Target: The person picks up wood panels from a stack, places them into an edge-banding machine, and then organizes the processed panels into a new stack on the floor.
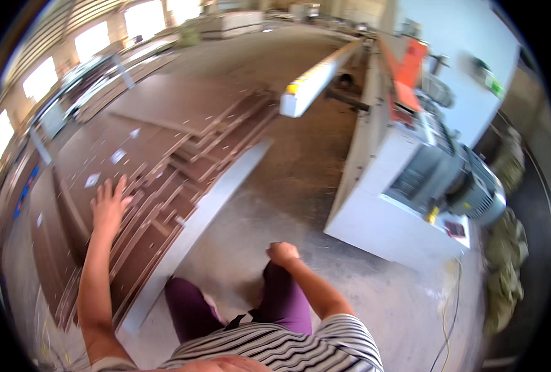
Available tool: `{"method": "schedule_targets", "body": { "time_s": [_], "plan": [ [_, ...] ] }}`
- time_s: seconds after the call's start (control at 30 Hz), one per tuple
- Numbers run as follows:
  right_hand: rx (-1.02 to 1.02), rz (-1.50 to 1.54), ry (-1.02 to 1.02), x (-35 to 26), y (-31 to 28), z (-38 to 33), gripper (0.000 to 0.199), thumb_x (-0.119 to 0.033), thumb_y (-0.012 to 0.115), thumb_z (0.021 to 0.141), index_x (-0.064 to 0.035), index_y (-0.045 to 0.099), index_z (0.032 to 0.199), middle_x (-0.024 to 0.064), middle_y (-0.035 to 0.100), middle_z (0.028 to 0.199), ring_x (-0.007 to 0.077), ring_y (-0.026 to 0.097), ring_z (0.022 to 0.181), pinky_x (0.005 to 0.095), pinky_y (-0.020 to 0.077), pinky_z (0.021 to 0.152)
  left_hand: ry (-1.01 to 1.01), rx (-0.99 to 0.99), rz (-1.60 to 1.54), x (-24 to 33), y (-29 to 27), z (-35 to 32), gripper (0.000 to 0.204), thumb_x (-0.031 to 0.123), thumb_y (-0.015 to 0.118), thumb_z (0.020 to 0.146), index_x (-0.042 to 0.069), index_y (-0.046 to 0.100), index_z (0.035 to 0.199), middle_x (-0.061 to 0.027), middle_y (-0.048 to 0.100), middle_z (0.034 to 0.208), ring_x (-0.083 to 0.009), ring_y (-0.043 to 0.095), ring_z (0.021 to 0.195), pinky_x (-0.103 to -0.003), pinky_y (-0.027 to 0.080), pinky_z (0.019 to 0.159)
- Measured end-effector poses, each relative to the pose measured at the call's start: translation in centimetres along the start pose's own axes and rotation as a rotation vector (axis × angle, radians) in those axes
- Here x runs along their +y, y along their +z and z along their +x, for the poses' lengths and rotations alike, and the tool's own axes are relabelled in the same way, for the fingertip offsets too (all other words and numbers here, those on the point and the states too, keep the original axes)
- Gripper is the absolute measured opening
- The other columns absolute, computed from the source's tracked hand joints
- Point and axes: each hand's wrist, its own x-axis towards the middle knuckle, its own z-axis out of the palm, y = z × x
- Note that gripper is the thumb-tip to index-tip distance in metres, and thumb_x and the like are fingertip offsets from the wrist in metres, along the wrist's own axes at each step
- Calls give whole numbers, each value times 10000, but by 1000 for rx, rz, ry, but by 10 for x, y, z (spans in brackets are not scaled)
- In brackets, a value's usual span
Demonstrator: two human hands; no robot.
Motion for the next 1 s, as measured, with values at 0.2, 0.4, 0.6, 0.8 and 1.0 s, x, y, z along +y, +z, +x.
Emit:
{"method": "schedule_targets", "body": {
  "time_s": [0.2,0.4,0.6,0.8,1.0],
  "plan": [
    [142,75,-1,-5,-10,-20,306,-395,528,871,-147,687,954,172,684,949,386,653,896,480,523,805,28,93,88,-21,17,20,579,539,441,936,368,290,1467,-219,417,1403,-426,429,1276,-592,415,938],
    [134,167,-93,-6,-9,-10,283,-364,571,846,-120,702,901,158,695,884,354,666,868,449,528,795,38,-5,21,-44,13,29,597,594,417,928,365,301,1468,-272,393,1413,-448,391,1310,-528,380,1028],
    [-137,173,-110,26,-7,11,385,-475,592,812,-170,725,1005,129,698,993,299,651,988,402,504,875,-27,-201,-326,-60,18,47,646,628,243,957,296,228,1511,-157,145,1576,-294,119,1465,-528,125,1152],
    [-117,85,12,4,-16,0,370,-467,580,810,-194,725,1012,126,686,1064,313,629,1044,417,490,915,-209,-260,-297,-62,31,75,714,626,180,956,199,188,1528,-101,83,1599,-258,61,1478,-530,53,1165],
    [-89,80,27,2,-16,-1,358,-446,577,813,-185,723,1009,131,691,1043,327,637,1019,427,498,900,-255,-232,-299,-47,19,68,808,703,281,905,179,232,1518,-152,105,1587,-280,61,1476,-538,60,1162]
  ]
}}
